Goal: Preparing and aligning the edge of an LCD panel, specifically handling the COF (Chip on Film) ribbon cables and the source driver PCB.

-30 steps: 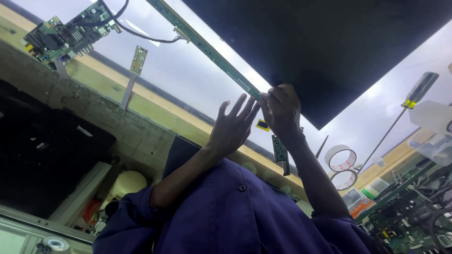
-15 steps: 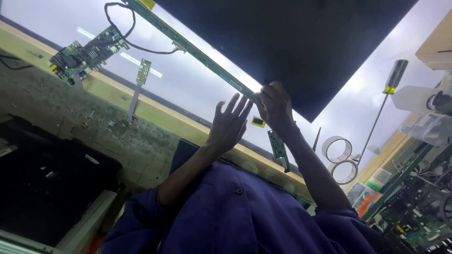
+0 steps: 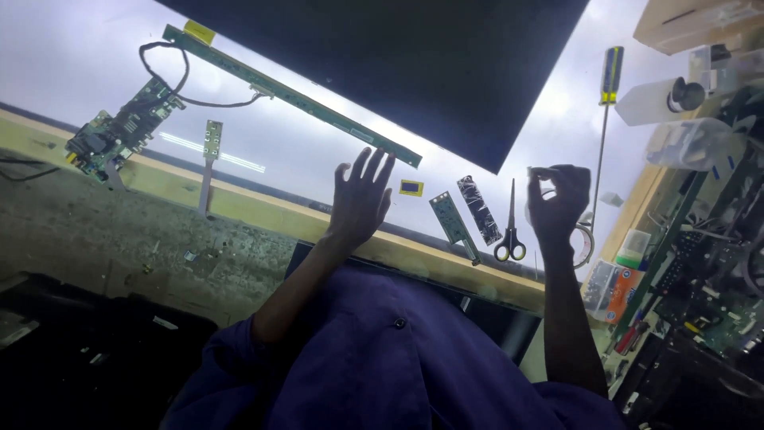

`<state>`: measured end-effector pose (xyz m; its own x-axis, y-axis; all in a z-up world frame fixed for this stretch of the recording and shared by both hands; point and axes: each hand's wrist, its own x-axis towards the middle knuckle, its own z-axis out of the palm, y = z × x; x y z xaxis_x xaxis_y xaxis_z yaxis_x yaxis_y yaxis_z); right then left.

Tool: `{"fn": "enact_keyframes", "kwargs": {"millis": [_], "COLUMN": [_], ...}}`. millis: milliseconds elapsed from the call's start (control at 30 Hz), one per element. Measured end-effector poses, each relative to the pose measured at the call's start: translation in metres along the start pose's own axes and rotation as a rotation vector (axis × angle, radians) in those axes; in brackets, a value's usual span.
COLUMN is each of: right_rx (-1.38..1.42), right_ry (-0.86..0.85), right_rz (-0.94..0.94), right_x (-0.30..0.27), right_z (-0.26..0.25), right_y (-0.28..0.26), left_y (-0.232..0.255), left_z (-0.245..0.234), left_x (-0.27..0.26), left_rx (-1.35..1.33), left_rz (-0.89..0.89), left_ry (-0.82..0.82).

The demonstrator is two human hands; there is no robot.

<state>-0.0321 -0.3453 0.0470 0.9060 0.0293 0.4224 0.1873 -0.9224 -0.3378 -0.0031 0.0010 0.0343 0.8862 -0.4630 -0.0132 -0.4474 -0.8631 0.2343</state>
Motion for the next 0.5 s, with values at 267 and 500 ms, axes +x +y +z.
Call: {"fn": "enact_keyframes", "kwargs": {"millis": [267,500], "right_rx": [0.062,-0.042], "right_ry": [-0.336,-0.402], "right_rz": [0.162,0.234], "right_x": [-0.064,-0.110], "right_z": [-0.018,0.034], "right_y": [-0.084,-0.066], "left_y": [0.021,0.055], "left_z": [0.002,0.053], "left_x": [-0.016,-0.044], "left_rx": [-0.073,-0.122], "left_rz": [-0.016,0.072], "left_ry": [0.053,0.218]}}
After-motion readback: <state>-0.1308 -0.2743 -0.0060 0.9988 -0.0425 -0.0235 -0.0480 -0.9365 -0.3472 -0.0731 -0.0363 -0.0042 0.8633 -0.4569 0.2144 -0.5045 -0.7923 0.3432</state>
